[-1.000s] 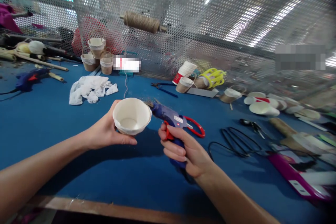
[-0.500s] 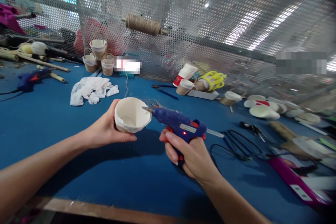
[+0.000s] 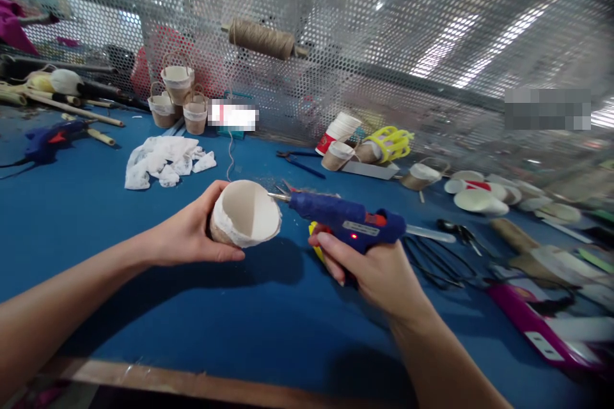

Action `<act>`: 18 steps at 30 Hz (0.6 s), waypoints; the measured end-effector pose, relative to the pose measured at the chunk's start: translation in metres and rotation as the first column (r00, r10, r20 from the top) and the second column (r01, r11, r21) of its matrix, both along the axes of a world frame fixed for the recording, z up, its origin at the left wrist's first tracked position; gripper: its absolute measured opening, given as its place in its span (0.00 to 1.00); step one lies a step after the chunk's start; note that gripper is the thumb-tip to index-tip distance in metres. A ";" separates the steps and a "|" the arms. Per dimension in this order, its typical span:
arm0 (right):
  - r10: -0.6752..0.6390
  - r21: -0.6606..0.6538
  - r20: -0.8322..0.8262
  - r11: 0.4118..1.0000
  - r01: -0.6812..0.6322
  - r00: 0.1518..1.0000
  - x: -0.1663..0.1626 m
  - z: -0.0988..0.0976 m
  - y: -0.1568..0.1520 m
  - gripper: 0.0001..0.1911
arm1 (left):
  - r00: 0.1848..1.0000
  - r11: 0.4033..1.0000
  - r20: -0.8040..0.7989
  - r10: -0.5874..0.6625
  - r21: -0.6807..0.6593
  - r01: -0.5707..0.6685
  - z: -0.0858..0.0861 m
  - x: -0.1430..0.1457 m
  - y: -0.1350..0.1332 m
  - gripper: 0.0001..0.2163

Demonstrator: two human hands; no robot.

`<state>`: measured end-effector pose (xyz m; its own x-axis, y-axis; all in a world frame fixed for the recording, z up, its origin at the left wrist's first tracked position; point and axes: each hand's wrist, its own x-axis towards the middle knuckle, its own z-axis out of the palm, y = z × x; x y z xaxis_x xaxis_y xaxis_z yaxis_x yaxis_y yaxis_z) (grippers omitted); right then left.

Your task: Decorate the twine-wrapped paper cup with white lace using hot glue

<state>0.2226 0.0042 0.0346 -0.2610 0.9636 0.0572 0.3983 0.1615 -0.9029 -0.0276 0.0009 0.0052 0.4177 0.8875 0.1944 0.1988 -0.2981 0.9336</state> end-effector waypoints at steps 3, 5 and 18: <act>-0.003 0.041 0.117 0.999 -0.002 0.993 0.002 0.004 0.000 0.12 | 0.999 0.999 -0.005 -0.048 -0.020 0.048 0.002 -0.001 0.000 0.30; -0.002 0.046 0.161 0.999 -0.006 0.987 0.003 0.006 0.001 0.13 | 0.998 0.998 -0.017 -0.058 -0.024 0.057 0.003 -0.002 0.000 0.29; -0.009 0.084 0.285 0.996 -0.015 0.958 0.007 0.014 0.000 0.14 | 0.993 0.999 -0.114 -0.042 -0.017 0.041 0.005 0.000 -0.001 0.27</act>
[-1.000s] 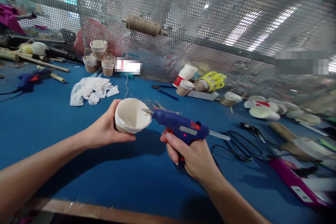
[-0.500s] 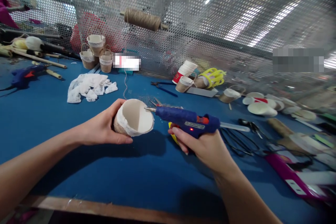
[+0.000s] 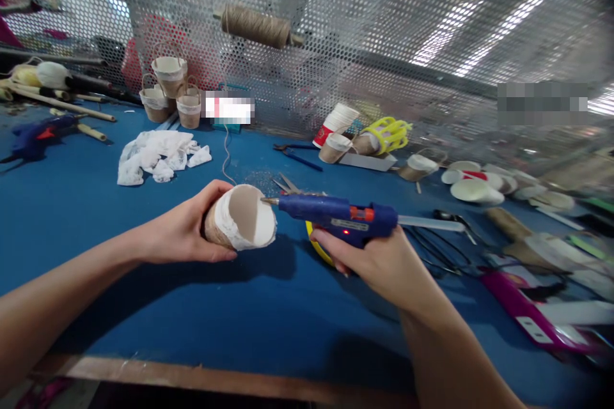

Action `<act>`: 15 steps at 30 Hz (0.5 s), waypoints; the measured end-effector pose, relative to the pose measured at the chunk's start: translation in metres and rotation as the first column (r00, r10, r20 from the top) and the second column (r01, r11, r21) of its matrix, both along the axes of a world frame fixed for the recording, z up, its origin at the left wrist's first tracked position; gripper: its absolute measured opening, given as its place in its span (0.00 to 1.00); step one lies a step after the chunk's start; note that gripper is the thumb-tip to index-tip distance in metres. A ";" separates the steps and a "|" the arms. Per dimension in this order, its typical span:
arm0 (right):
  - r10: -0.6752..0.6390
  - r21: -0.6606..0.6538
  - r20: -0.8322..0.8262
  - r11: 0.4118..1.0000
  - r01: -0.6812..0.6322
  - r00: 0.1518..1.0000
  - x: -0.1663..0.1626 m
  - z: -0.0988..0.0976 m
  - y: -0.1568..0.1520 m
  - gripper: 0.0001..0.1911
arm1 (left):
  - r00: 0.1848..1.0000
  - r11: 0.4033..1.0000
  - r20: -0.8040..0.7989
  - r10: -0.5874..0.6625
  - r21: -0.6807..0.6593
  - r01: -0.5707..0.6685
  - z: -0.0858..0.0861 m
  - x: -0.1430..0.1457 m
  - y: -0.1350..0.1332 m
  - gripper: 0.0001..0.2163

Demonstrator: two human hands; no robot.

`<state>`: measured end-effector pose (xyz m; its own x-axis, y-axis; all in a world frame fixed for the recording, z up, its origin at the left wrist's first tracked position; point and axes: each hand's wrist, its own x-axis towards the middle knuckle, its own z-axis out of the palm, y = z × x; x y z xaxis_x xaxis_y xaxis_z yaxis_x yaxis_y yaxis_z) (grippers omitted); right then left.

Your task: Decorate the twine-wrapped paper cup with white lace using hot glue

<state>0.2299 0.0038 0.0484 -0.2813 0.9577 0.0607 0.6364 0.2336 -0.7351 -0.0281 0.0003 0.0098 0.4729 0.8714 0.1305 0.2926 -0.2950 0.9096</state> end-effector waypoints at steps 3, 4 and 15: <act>0.023 -0.004 0.021 1.000 -0.022 1.000 0.000 -0.001 0.001 0.12 | 1.000 1.000 0.003 0.005 -0.005 -0.005 -0.002 -0.001 0.001 0.26; 0.028 -0.007 0.028 1.000 -0.028 0.999 0.000 -0.001 0.001 0.12 | 1.000 1.000 0.005 0.009 0.001 -0.009 -0.002 -0.001 0.001 0.26; 0.032 -0.032 -0.010 0.999 -0.032 0.999 0.001 0.002 -0.001 0.13 | 0.995 0.989 -0.031 0.098 0.111 -0.094 -0.005 -0.001 0.002 0.30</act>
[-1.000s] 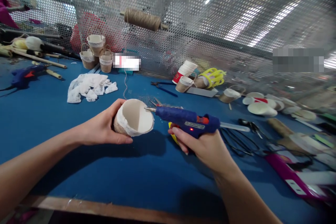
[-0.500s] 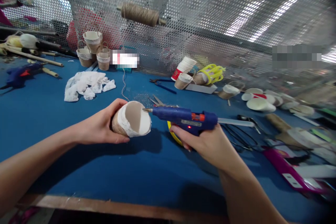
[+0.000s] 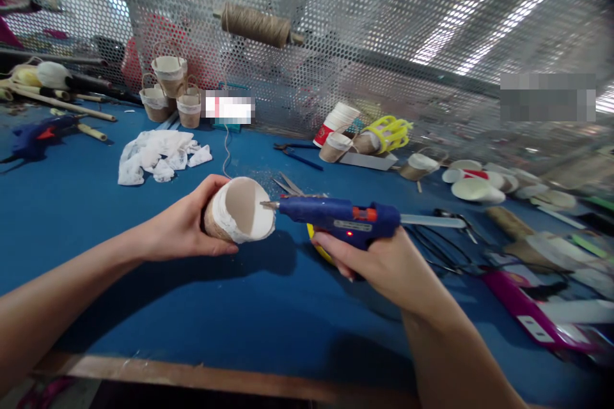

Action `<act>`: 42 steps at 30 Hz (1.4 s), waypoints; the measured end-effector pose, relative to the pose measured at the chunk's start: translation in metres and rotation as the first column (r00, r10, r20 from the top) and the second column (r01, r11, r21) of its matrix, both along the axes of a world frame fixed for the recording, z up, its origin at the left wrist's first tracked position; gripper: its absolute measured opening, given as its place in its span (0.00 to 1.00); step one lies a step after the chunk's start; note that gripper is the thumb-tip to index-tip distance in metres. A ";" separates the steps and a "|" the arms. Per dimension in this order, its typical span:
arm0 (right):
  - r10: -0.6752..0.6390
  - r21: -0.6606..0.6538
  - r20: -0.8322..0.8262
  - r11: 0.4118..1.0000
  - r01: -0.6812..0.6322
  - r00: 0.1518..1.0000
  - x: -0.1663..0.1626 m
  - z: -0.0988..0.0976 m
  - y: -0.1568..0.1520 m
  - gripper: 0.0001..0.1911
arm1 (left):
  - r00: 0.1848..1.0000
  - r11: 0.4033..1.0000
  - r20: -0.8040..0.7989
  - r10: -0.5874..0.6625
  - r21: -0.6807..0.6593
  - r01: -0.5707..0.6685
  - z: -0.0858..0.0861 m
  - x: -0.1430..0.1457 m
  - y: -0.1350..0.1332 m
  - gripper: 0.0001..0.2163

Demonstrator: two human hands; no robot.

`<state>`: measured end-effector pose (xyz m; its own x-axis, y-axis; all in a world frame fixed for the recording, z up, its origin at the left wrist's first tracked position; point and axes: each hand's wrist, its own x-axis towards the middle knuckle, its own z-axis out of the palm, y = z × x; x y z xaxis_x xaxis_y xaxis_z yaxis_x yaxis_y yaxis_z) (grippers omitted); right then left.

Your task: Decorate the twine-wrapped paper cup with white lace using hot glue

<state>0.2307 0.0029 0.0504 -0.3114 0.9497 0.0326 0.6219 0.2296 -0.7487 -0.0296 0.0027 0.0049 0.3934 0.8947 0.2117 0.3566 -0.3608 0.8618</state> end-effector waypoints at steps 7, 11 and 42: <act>-0.067 0.115 0.056 0.992 0.060 0.996 0.001 0.000 -0.001 0.21 | 0.975 0.961 -0.066 0.212 0.196 -0.196 -0.006 0.000 0.004 0.29; -0.094 0.139 0.065 0.987 0.084 0.993 -0.002 -0.004 -0.003 0.20 | 0.970 0.953 -0.099 0.221 0.234 -0.193 -0.005 0.000 0.003 0.29; -0.111 0.213 0.068 0.972 0.094 0.992 -0.002 -0.008 -0.002 0.19 | 0.967 0.949 -0.117 0.225 0.253 -0.190 0.000 0.000 0.002 0.28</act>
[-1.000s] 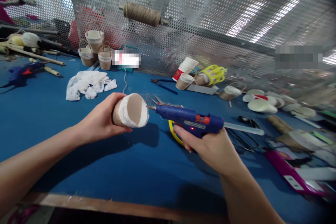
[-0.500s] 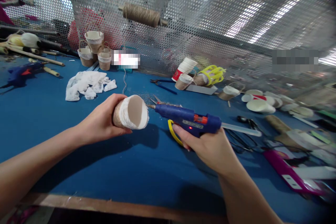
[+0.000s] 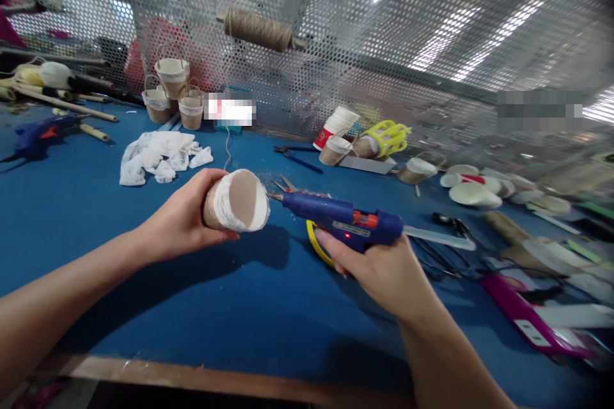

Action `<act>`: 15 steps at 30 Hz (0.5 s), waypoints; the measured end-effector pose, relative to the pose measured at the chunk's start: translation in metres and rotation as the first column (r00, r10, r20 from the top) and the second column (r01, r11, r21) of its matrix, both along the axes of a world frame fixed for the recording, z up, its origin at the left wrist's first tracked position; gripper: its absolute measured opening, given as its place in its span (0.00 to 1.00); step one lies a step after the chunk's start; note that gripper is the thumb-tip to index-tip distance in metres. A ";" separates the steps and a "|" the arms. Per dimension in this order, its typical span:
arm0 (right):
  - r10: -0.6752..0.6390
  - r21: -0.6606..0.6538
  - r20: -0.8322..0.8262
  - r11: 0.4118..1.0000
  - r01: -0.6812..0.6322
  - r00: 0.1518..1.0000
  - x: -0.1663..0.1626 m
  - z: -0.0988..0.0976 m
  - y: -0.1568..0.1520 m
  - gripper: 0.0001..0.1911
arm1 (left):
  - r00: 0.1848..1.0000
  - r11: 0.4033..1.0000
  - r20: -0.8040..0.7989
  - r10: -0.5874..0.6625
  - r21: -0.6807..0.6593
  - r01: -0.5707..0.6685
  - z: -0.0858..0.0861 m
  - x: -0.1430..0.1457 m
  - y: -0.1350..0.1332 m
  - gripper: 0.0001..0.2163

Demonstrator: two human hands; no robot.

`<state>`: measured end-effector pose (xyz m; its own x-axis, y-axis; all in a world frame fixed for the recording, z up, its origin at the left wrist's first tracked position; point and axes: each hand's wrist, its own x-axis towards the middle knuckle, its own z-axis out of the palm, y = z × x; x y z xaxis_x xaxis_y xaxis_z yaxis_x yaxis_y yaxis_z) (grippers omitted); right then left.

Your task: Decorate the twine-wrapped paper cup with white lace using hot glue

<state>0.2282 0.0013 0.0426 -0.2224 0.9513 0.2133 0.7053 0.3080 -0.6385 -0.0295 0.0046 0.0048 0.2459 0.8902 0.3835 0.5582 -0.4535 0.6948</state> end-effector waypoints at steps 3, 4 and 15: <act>-0.012 -0.026 -0.006 1.000 0.012 1.000 -0.001 0.002 -0.001 0.16 | 1.000 1.000 0.008 0.002 0.005 -0.002 -0.001 -0.001 0.001 0.28; -0.015 -0.042 -0.007 0.999 0.015 1.000 -0.002 0.003 -0.002 0.15 | 1.000 1.000 0.009 0.002 0.002 -0.002 -0.001 -0.001 0.001 0.28; -0.028 -0.061 -0.074 0.998 0.023 0.997 -0.003 0.004 -0.007 0.13 | 0.999 1.000 0.029 0.020 0.014 -0.020 -0.002 -0.003 0.002 0.28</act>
<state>0.2250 -0.0055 0.0461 -0.1835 0.9681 0.1708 0.6621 0.2502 -0.7065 -0.0322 0.0068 0.0030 0.2166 0.8891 0.4031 0.5474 -0.4526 0.7040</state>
